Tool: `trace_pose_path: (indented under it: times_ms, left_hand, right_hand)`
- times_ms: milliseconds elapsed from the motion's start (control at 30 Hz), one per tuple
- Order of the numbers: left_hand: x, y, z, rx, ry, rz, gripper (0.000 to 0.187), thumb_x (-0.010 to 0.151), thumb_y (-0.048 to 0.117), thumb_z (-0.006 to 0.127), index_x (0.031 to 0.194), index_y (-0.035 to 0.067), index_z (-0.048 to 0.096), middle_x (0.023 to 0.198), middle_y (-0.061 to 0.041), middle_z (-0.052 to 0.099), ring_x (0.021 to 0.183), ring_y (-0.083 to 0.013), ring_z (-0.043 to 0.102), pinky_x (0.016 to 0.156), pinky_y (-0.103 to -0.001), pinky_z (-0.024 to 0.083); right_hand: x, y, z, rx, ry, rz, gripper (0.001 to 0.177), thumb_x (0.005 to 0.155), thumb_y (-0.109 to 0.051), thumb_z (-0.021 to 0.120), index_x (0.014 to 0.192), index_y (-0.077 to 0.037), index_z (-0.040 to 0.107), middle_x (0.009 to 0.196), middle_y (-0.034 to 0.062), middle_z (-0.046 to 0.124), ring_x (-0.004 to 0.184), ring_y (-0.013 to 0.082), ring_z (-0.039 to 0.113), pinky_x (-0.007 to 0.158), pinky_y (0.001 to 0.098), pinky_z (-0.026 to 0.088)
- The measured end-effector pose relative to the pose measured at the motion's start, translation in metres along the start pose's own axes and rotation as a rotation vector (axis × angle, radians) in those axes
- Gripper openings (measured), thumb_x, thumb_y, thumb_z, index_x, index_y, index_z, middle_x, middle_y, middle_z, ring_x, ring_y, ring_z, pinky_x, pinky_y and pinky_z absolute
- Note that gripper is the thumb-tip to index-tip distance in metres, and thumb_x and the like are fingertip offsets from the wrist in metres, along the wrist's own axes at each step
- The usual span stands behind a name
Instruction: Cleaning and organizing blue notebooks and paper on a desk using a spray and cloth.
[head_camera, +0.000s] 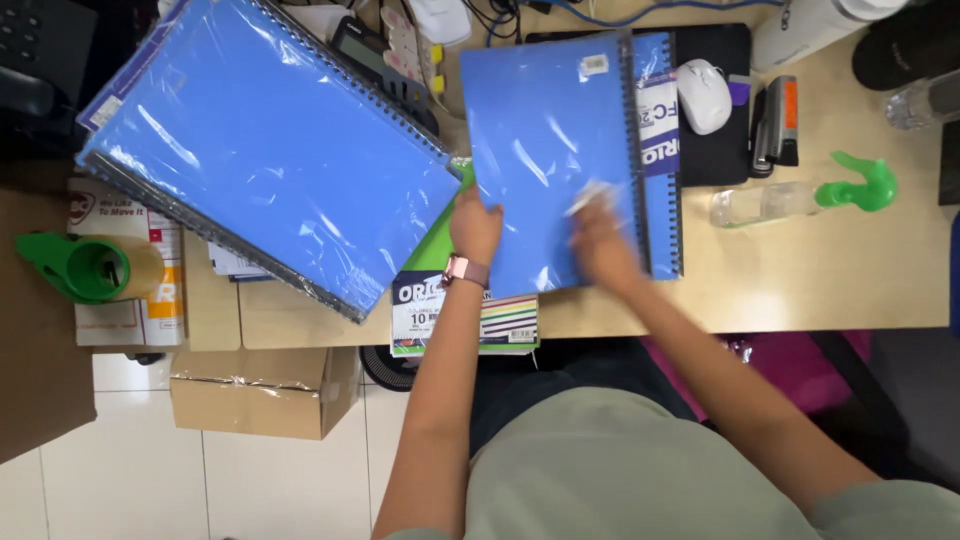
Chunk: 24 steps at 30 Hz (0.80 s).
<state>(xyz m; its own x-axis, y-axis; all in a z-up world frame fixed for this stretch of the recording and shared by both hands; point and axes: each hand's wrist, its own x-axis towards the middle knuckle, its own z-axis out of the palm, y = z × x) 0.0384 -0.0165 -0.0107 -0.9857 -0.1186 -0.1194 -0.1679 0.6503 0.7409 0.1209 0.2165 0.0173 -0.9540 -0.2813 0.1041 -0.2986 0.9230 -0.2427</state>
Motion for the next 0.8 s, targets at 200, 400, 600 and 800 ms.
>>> trace_pose_path:
  times_ms: [200, 400, 600, 800]
  left_hand:
    - [0.011, -0.026, 0.004, -0.01, -0.101, 0.113, 0.063, 0.08, 0.016, 0.074, 0.14, 0.007, 0.057, 0.128, -0.026, 0.062, 0.11, -0.0442, 0.063, 0.092, -0.049, 0.053]
    - [-0.005, -0.015, 0.012, 0.021, 0.054, 0.132, 0.058, 0.085, 0.013, 0.071, 0.141, 0.007, 0.057, 0.129, -0.027, 0.058, 0.106, -0.0461, 0.062, 0.086, -0.05, 0.054]
    - [-0.013, 0.01, 0.007, -0.04, 0.1, 0.058, 0.054, 0.088, 0.011, 0.067, 0.141, 0.009, 0.057, 0.116, -0.022, 0.059, 0.095, -0.0429, 0.062, 0.081, -0.049, 0.054]
    - [-0.013, 0.011, 0.013, -0.081, 0.178, 0.089, 0.054, 0.087, 0.007, 0.066, 0.14, 0.013, 0.059, 0.11, -0.02, 0.058, 0.094, -0.0416, 0.062, 0.079, -0.048, 0.054]
  right_hand:
    - [0.081, 0.019, 0.018, 0.269, -0.286, -0.382, 0.06, 0.09, 0.0, 0.045, 0.15, -0.006, 0.05, 0.163, 0.0219, 0.041, 0.153, 0.0349, 0.035, 0.125, 0.0456, 0.026]
    - [0.256, 0.082, 0.046, 0.184, 0.012, -0.091, 0.057, 0.099, -0.002, 0.047, 0.157, -0.004, 0.043, 0.156, 0.0292, 0.045, 0.148, 0.0424, 0.039, 0.126, 0.0484, 0.029]
    - [0.245, 0.024, 0.044, 0.216, -0.057, -0.217, 0.057, 0.092, -0.003, 0.051, 0.149, -0.003, 0.049, 0.152, 0.0316, 0.047, 0.143, 0.0449, 0.041, 0.119, 0.0483, 0.03]
    - [0.2, 0.111, 0.023, -0.09, 0.114, 0.327, 0.054, 0.102, -0.013, 0.045, 0.153, 0.007, 0.043, 0.153, 0.0346, 0.043, 0.145, 0.0482, 0.033, 0.122, 0.0542, 0.02]
